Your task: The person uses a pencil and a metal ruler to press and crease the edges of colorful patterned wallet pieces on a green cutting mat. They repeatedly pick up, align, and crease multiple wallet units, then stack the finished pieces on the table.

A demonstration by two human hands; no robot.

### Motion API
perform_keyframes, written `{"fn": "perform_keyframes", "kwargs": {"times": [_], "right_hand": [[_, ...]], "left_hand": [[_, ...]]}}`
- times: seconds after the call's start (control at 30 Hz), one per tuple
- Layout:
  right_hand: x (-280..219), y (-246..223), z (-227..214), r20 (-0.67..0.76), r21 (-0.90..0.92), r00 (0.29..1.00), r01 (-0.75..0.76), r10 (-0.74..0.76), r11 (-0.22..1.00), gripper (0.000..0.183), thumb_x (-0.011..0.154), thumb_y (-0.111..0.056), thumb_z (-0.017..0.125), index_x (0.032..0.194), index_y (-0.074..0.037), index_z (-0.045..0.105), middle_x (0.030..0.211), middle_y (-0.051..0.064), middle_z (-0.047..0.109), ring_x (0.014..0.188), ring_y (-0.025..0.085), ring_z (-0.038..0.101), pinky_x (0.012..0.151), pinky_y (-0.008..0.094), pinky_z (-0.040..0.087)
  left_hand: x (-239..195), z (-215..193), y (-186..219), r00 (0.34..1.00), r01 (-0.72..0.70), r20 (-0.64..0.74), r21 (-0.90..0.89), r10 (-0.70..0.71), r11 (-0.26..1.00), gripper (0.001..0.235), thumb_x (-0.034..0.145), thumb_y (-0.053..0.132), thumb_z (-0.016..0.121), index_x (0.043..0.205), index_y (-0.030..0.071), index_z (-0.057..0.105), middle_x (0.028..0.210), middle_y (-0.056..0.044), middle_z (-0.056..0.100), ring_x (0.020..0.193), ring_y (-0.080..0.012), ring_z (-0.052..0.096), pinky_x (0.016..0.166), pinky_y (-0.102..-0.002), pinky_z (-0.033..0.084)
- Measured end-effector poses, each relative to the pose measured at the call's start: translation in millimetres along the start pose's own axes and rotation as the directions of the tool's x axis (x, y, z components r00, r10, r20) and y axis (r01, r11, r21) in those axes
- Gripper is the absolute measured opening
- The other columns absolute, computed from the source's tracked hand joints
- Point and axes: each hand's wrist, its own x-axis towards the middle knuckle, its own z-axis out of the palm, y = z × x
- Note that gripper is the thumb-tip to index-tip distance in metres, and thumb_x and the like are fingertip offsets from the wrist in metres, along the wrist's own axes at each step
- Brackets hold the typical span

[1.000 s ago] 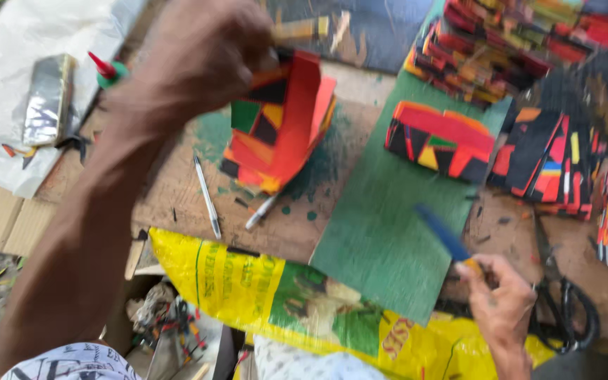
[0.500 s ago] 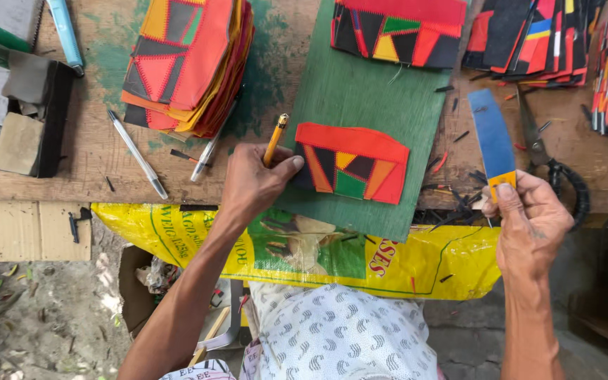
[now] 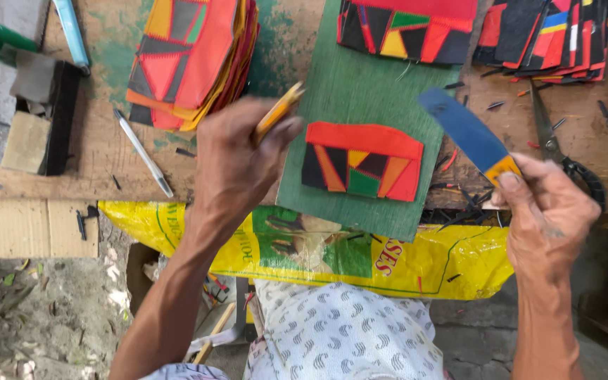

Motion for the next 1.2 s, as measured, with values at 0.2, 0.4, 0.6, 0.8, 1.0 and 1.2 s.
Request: {"fn": "perform_keyframes", "kwargs": {"times": [0.2, 0.4, 0.6, 0.8, 1.0, 1.2], "right_hand": [[19.5, -38.6, 42.0, 0.247, 0.027, 0.961, 0.123, -0.126, 0.992, 0.02, 0.108, -0.002, 0.072, 0.123, 0.01, 0.065, 0.105, 0.006, 0.066, 0.082, 0.008, 0.061, 0.074, 0.02, 0.051], [4.6, -38.3, 68.8, 0.021, -0.437, 0.934, 0.329, -0.356, 0.837, 0.019, 0.097, 0.0, 0.069, 0.113, 0.008, 0.063, 0.106, 0.016, 0.059, 0.084, 0.018, 0.06, 0.075, 0.03, 0.053], [-44.1, -9.1, 104.8, 0.374, -0.556, 0.812, 0.584, -0.448, 0.592, 0.025, 0.087, 0.006, 0.069, 0.111, 0.0, 0.073, 0.116, 0.014, 0.066, 0.112, 0.033, 0.06, 0.098, 0.043, 0.05], [-48.1, 11.1, 115.8, 0.365, -0.576, 0.814, 0.579, -0.452, 0.577, 0.031, 0.086, 0.009, 0.063, 0.116, 0.003, 0.071, 0.121, 0.014, 0.066, 0.117, 0.034, 0.061, 0.103, 0.043, 0.05], [-52.1, 21.1, 114.9, 0.376, -0.613, 0.855, 0.518, -0.356, 0.597, 0.041, 0.085, 0.007, 0.061, 0.124, -0.002, 0.066, 0.143, 0.022, 0.05, 0.129, 0.042, 0.049, 0.11, 0.05, 0.041], [-49.8, 23.9, 118.1, 0.379, -0.646, 0.868, 0.496, -0.321, 0.58, 0.04, 0.084, 0.006, 0.059, 0.123, -0.004, 0.065, 0.155, 0.024, 0.043, 0.134, 0.043, 0.046, 0.114, 0.051, 0.039]], "left_hand": [[56.9, 25.4, 32.9, 0.864, -0.414, 0.332, 0.038, 0.379, 0.909, 0.019, 0.084, 0.012, 0.078, 0.101, 0.004, 0.077, 0.092, -0.015, 0.072, 0.079, -0.0364, 0.069, 0.065, -0.048, 0.053], [74.9, 46.3, 0.3, 0.811, -0.127, 0.582, 0.068, 0.064, 0.99, 0.008, 0.082, 0.01, 0.078, 0.09, 0.009, 0.08, 0.075, -0.016, 0.073, 0.069, -0.0339, 0.071, 0.065, -0.046, 0.052], [65.3, 71.5, -38.7, 0.791, 0.063, 0.605, 0.064, -0.089, 0.996, 0.016, 0.078, 0.009, 0.08, 0.092, 0.002, 0.077, 0.075, -0.023, 0.07, 0.068, -0.0362, 0.071, 0.067, -0.045, 0.053], [63.8, 88.6, -48.8, 0.793, 0.029, 0.604, 0.103, -0.086, 0.994, 0.017, 0.076, 0.009, 0.082, 0.089, -0.001, 0.078, 0.074, -0.025, 0.068, 0.069, -0.0375, 0.071, 0.067, -0.044, 0.055], [62.9, 89.3, -44.9, 0.782, 0.059, 0.613, 0.109, -0.114, 0.992, 0.02, 0.075, 0.011, 0.084, 0.089, -0.003, 0.077, 0.072, -0.026, 0.068, 0.064, -0.0352, 0.072, 0.065, -0.043, 0.055], [67.5, 88.4, -39.9, 0.779, 0.061, 0.617, 0.102, -0.111, 0.993, 0.019, 0.076, 0.01, 0.084, 0.087, -0.003, 0.077, 0.068, -0.025, 0.067, 0.06, -0.0321, 0.071, 0.061, -0.042, 0.054]]}}
